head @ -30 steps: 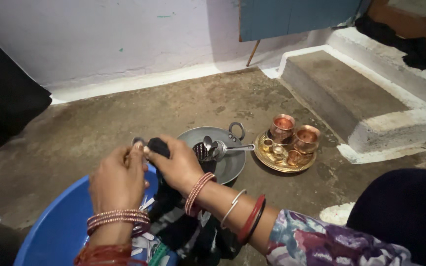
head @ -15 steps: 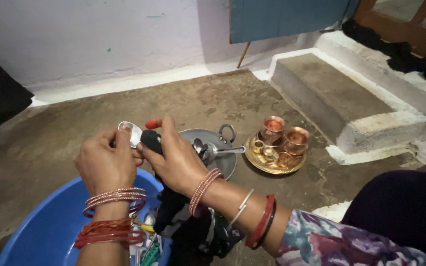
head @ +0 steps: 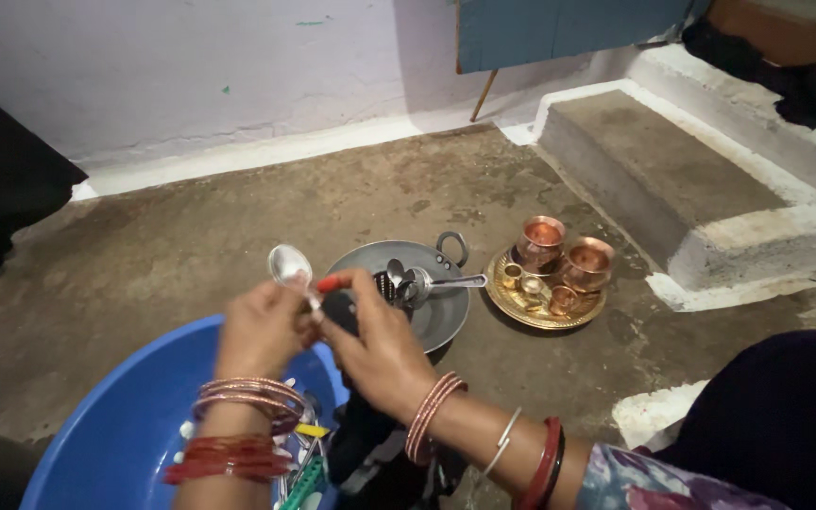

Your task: The person wipes various spoons and forks with a black cloth, picking them up from a blue plastic basin and then placing them into a metal pan.

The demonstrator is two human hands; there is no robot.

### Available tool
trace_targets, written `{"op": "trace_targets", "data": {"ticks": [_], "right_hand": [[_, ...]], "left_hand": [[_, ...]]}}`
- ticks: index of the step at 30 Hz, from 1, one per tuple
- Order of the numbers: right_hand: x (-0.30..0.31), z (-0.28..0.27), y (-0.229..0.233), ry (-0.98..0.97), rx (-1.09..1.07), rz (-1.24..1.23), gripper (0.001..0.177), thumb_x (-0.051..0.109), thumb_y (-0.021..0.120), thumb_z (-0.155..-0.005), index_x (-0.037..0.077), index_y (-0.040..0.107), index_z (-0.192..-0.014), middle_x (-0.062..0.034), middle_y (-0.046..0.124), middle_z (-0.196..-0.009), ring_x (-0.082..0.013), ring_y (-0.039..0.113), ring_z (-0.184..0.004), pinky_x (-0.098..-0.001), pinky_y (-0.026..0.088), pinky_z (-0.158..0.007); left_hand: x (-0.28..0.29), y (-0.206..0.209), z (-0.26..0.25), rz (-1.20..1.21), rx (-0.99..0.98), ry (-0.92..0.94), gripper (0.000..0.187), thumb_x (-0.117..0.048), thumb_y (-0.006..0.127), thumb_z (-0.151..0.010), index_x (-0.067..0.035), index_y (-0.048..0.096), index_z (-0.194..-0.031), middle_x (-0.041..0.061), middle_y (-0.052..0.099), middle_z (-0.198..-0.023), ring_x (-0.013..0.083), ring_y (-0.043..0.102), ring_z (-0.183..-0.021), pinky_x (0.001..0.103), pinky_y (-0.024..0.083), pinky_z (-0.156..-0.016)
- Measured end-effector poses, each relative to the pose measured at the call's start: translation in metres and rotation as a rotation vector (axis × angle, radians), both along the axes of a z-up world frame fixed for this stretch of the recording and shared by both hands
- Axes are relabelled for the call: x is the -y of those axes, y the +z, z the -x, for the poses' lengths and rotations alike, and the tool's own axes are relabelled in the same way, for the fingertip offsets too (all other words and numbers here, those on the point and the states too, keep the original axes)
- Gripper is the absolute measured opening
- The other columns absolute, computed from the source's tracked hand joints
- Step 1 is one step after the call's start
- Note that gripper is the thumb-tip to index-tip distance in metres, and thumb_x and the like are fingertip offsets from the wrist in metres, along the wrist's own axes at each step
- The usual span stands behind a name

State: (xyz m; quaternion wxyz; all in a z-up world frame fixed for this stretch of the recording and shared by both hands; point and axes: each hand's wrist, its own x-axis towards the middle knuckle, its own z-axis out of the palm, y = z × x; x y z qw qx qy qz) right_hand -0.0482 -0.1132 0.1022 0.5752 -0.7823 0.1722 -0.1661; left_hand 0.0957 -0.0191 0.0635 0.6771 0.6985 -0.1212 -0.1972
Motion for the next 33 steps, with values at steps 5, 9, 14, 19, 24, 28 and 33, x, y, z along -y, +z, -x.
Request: {"op": "trace_targets", "data": {"ticks": [5, 9, 14, 19, 24, 28, 33], "right_hand": [[0.019, -0.003, -0.013, -0.1, 0.108, 0.033, 0.029, 0.032, 0.056, -0.101, 0.012, 0.055, -0.121, -0.0083, 0.073, -0.082, -0.019, 0.076, -0.074, -0.0347, 0.057, -0.064], [0.037, -0.016, -0.013, -0.11, 0.204, -0.203, 0.031, 0.034, 0.052, -0.105, 0.013, 0.059, -0.127, -0.01, 0.066, -0.094, -0.0178, 0.074, -0.087, -0.0353, 0.058, -0.07], [0.049, -0.026, -0.013, 0.16, 0.549, 0.356, 0.044, 0.022, 0.061, -0.104, 0.014, 0.053, -0.146, -0.011, 0.065, -0.124, -0.0208, 0.066, -0.11, -0.032, 0.052, -0.092], [0.052, -0.032, -0.017, 0.239, 0.35, -0.046, 0.051, 0.022, 0.073, -0.091, 0.017, 0.052, -0.137, -0.0042, 0.073, -0.102, -0.0114, 0.069, -0.093, -0.0279, 0.056, -0.085], [0.044, -0.033, -0.013, -0.108, 0.184, 0.076, 0.025, 0.028, 0.074, -0.09, 0.008, 0.074, -0.104, -0.0057, 0.076, -0.081, -0.0119, 0.071, -0.075, -0.0292, 0.056, -0.069], [0.044, -0.038, -0.012, -0.182, 0.364, 0.076, 0.032, 0.038, 0.062, -0.099, 0.01, 0.076, -0.107, -0.0026, 0.076, -0.083, -0.0089, 0.073, -0.078, -0.0281, 0.056, -0.068], [0.06, -0.042, -0.008, -0.182, 0.214, -0.053, 0.051, 0.055, 0.044, -0.1, 0.019, 0.074, -0.118, 0.0023, 0.077, -0.092, -0.0114, 0.07, -0.072, -0.0295, 0.056, -0.062]], "left_hand": [[0.001, 0.005, 0.005, 0.113, -0.011, 0.108, 0.022, -0.023, 0.057, -0.098, -0.005, 0.068, -0.103, 0.008, 0.07, -0.075, 0.0144, 0.064, -0.058, 0.029, 0.052, -0.05], [-0.005, 0.025, 0.023, -0.212, 0.226, 0.258, 0.03, -0.026, 0.057, -0.105, 0.002, 0.064, -0.097, 0.014, 0.067, -0.077, 0.0166, 0.063, -0.059, 0.033, 0.056, -0.052], [0.008, 0.029, 0.058, -0.435, 0.367, 0.046, 0.034, -0.032, 0.057, -0.098, -0.004, 0.073, -0.09, 0.012, 0.073, -0.068, 0.0185, 0.07, -0.059, 0.035, 0.054, -0.056], [0.005, 0.047, 0.067, -0.519, 0.393, 0.065, 0.04, -0.035, 0.058, -0.095, -0.002, 0.075, -0.081, 0.009, 0.073, -0.063, 0.0179, 0.075, -0.061, 0.034, 0.055, -0.061], [0.006, 0.056, 0.081, -0.589, 0.425, 0.063, 0.03, -0.029, 0.059, -0.091, -0.007, 0.078, -0.084, 0.01, 0.074, -0.062, 0.0183, 0.074, -0.061, 0.034, 0.055, -0.061], [0.012, 0.056, 0.086, -0.51, 0.361, 0.083, 0.032, -0.031, 0.056, -0.092, -0.009, 0.078, -0.089, 0.009, 0.075, -0.066, 0.0213, 0.073, -0.06, 0.038, 0.055, -0.059], [0.0, 0.065, 0.077, -0.591, 0.48, 0.228, 0.039, -0.042, 0.058, -0.1, -0.009, 0.078, -0.097, 0.007, 0.076, -0.075, 0.0219, 0.073, -0.066, 0.037, 0.053, -0.064]]}}
